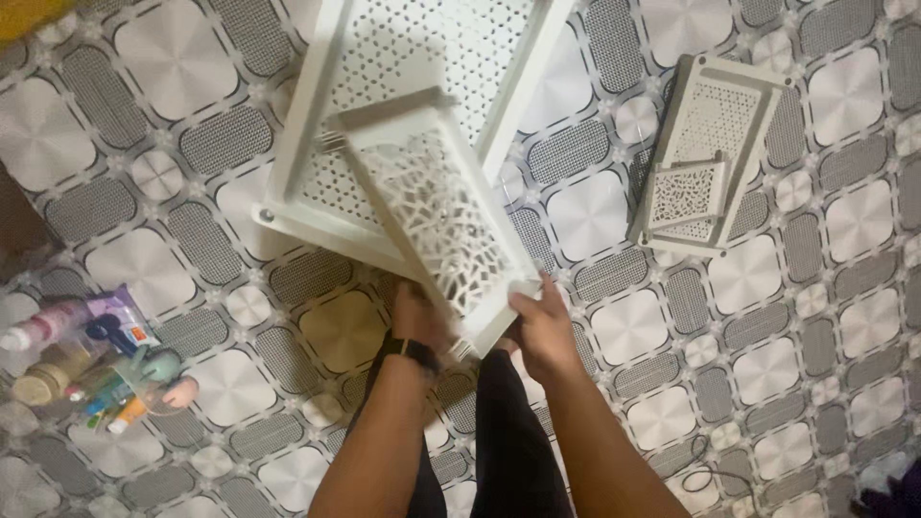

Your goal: The person removes various items from a white plastic storage shelf and places them on the floor. They then proceed to disassemble the shelf by removing the shelves and legs, placing the components on the floor.

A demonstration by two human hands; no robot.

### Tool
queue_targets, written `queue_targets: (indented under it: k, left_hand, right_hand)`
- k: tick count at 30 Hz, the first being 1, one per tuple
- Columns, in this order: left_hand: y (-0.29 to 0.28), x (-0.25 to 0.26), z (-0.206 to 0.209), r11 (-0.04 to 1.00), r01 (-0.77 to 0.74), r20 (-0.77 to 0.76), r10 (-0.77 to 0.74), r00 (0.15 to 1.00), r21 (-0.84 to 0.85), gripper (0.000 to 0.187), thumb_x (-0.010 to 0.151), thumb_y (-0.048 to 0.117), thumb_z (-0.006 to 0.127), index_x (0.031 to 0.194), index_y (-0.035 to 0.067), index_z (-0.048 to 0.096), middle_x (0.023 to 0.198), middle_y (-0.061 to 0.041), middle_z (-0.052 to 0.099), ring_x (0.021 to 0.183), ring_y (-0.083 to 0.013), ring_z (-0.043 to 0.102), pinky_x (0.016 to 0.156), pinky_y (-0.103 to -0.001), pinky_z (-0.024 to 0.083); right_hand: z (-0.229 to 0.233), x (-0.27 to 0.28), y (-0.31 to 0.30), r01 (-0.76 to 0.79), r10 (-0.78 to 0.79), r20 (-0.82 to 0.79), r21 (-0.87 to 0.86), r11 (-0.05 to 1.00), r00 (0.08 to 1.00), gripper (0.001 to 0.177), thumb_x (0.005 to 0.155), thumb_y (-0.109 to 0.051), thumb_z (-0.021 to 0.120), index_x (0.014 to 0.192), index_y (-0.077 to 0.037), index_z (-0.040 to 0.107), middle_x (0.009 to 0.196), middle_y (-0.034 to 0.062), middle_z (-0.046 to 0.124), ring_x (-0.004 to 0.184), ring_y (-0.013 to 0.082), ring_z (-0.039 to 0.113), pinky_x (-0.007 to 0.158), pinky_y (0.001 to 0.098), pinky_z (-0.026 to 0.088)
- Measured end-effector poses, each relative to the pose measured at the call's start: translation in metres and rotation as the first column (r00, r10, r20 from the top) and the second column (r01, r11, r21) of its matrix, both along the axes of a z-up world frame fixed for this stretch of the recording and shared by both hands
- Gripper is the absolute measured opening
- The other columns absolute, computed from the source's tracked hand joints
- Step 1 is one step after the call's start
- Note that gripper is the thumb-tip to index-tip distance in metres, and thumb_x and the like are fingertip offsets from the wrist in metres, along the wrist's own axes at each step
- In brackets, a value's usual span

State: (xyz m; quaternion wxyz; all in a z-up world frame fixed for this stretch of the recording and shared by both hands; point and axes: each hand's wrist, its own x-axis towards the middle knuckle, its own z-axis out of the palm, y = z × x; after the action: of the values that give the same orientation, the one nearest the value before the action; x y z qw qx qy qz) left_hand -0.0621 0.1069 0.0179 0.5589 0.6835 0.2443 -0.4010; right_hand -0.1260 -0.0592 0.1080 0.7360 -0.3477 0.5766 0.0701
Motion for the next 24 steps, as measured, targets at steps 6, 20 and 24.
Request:
queue_targets:
  k: [6, 20, 24]
  left_hand:
    - [0.042, -0.013, -0.006, 0.922, -0.376, -0.309, 0.387, 0.869, 0.095, 0.049, 0.102, 0.038, 0.050, 0.142, 0.009, 0.045, 0.119, -0.013, 0.065, 0.107, -0.0274, 0.065, 0.086, -0.043, 0.059]
    - [-0.054, 0.050, 0.046, 0.567, 0.406, 0.611, -0.791, 0.028, 0.716, 0.065, 0.085, 0.025, 0.077, 0.140, 0.000, 0.053, 0.142, -0.025, 0.050, 0.134, -0.0446, 0.045, 0.114, -0.059, 0.035]
    - [-0.092, 0.086, 0.017, 0.401, 0.273, 0.436, -0.896, -0.081, 0.875, 0.093, 0.081, 0.025, 0.077, 0.153, -0.008, 0.030, 0.155, -0.037, 0.031, 0.143, -0.0539, 0.033, 0.115, -0.066, 0.028]
  right_hand:
    - [-0.015, -0.055, -0.024, 0.271, -0.253, 0.159, -0.101, 0.957, 0.954, 0.051, 0.097, -0.013, 0.058, 0.144, 0.001, 0.043, 0.120, 0.0187, 0.065, 0.099, 0.0313, 0.068, 0.072, 0.0454, 0.060]
    - [-0.201, -0.208, -0.141, 0.870, -0.870, -0.042, 0.071, 0.488, 0.491, 0.023, 0.108, -0.022, 0.044, 0.110, -0.002, 0.055, 0.089, 0.0105, 0.053, 0.080, 0.0236, 0.051, 0.084, 0.0388, 0.053]
    - [-0.271, -0.231, -0.176, 0.860, -0.873, 0.009, 0.167, 0.482, 0.487, 0.026, 0.110, -0.023, 0.038, 0.102, -0.003, 0.052, 0.091, 0.0097, 0.057, 0.082, 0.0230, 0.054, 0.087, 0.0422, 0.053]
